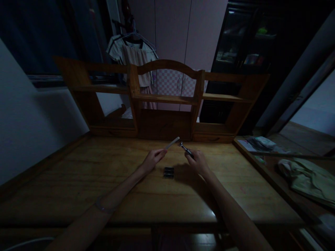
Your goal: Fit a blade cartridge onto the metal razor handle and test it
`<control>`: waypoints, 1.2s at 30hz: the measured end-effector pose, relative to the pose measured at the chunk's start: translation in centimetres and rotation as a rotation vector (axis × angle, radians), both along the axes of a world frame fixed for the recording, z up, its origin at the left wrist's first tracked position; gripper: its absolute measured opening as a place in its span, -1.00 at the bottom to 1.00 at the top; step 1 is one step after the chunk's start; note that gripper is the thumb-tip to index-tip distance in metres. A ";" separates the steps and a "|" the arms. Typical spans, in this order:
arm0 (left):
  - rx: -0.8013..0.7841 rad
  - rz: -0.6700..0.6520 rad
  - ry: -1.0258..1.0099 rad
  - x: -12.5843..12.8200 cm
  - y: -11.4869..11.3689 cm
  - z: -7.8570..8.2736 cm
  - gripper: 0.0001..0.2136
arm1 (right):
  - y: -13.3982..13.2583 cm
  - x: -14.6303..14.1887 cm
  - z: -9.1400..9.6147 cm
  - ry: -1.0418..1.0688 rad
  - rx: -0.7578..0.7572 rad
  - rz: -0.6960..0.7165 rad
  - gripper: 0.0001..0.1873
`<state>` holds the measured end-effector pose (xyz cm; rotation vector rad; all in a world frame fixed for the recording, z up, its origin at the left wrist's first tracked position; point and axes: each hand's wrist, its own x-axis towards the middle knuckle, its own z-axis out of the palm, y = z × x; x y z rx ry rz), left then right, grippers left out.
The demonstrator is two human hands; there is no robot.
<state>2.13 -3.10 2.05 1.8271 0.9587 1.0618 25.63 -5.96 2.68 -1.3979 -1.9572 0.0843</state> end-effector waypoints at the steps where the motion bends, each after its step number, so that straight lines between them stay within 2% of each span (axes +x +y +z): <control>1: -0.002 -0.008 0.009 0.0 0.0 0.0 -0.59 | 0.0 0.0 0.0 0.000 0.005 0.005 -0.73; 6: 0.007 0.004 0.004 0.0 -0.1 0.0 -0.59 | 0.1 0.2 0.0 0.015 0.019 0.021 -0.72; 10: -0.021 -0.041 0.020 0.0 -0.1 0.1 -0.57 | 0.1 0.1 -0.2 0.016 0.009 0.025 -0.73; 15: 0.035 0.068 0.062 -0.1 0.0 0.1 -0.56 | 0.1 0.0 -0.3 0.028 0.002 0.022 -0.73; 20: -0.002 -0.019 0.076 0.1 0.0 -0.1 -0.55 | 0.0 0.0 0.0 0.036 0.016 0.052 -0.75; 25: 0.043 0.103 0.033 -0.2 0.3 -0.2 -0.56 | 0.1 0.1 0.0 0.040 0.018 0.044 -0.72; 31: -0.042 -0.055 0.062 0.1 -0.2 0.0 -0.56 | 0.1 0.2 -0.1 0.076 0.000 0.061 -0.71; 36: -0.080 0.054 -0.040 0.0 0.0 -0.2 -0.55 | 0.2 0.0 -0.2 0.155 0.009 0.059 -0.68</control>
